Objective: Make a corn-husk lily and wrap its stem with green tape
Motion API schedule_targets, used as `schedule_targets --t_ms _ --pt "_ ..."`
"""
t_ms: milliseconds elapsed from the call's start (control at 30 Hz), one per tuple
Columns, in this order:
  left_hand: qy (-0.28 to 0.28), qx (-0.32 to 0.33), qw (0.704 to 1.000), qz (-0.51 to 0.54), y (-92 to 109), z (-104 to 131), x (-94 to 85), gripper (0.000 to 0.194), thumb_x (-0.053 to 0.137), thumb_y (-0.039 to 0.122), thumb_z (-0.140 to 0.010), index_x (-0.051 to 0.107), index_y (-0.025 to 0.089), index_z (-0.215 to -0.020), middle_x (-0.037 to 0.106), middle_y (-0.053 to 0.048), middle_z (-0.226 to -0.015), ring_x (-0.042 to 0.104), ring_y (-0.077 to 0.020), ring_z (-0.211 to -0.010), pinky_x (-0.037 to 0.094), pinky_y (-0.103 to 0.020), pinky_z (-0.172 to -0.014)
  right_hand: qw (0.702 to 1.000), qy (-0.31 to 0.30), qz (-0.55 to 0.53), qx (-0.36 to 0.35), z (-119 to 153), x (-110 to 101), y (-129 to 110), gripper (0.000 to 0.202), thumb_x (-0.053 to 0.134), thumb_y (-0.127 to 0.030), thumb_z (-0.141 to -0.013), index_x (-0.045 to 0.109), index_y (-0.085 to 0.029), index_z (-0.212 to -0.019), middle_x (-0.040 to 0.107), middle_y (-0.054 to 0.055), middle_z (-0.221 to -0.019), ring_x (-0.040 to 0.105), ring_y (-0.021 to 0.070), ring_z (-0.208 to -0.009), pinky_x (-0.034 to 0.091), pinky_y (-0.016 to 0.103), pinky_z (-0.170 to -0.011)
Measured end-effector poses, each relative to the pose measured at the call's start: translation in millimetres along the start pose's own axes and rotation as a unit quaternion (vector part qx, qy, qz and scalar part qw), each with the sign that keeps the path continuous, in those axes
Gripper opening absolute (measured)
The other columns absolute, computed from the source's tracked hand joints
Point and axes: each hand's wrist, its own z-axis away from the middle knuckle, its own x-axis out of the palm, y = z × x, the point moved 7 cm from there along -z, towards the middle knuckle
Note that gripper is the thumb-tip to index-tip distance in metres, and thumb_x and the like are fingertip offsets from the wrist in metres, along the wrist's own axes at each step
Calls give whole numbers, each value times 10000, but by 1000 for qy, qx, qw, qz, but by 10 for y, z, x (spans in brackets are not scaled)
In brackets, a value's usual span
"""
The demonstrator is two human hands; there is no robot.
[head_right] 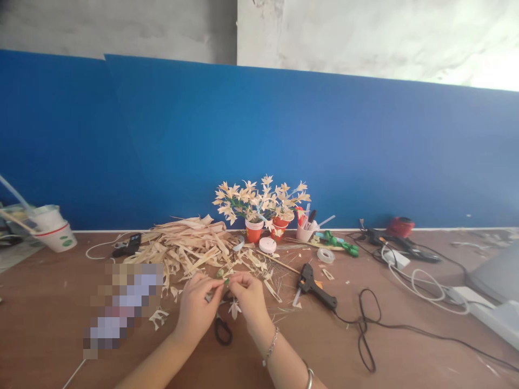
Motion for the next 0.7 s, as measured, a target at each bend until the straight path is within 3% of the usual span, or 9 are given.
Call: schedule_targets --t_ms 300,700 --pt "14 30 997 -69 87 3 -43 138 551 150 -772 656 228 -726 661 -4 -655 521 -192 -711 328 -326 -672 1000 -2 -21 5 37 24 29 69 646 -191 -554 596 -149 -530 528 -33 -509 454 102 -512 371 224 -543" --pt "-9 36 994 -101 99 -7 -35 151 527 140 -770 630 228 -704 641 -10 -660 523 -195 -734 311 -337 -690 999 -42 -30 14 70 44 40 118 660 -228 -598 591 -148 -543 530 -26 -538 450 107 -548 362 226 -571"
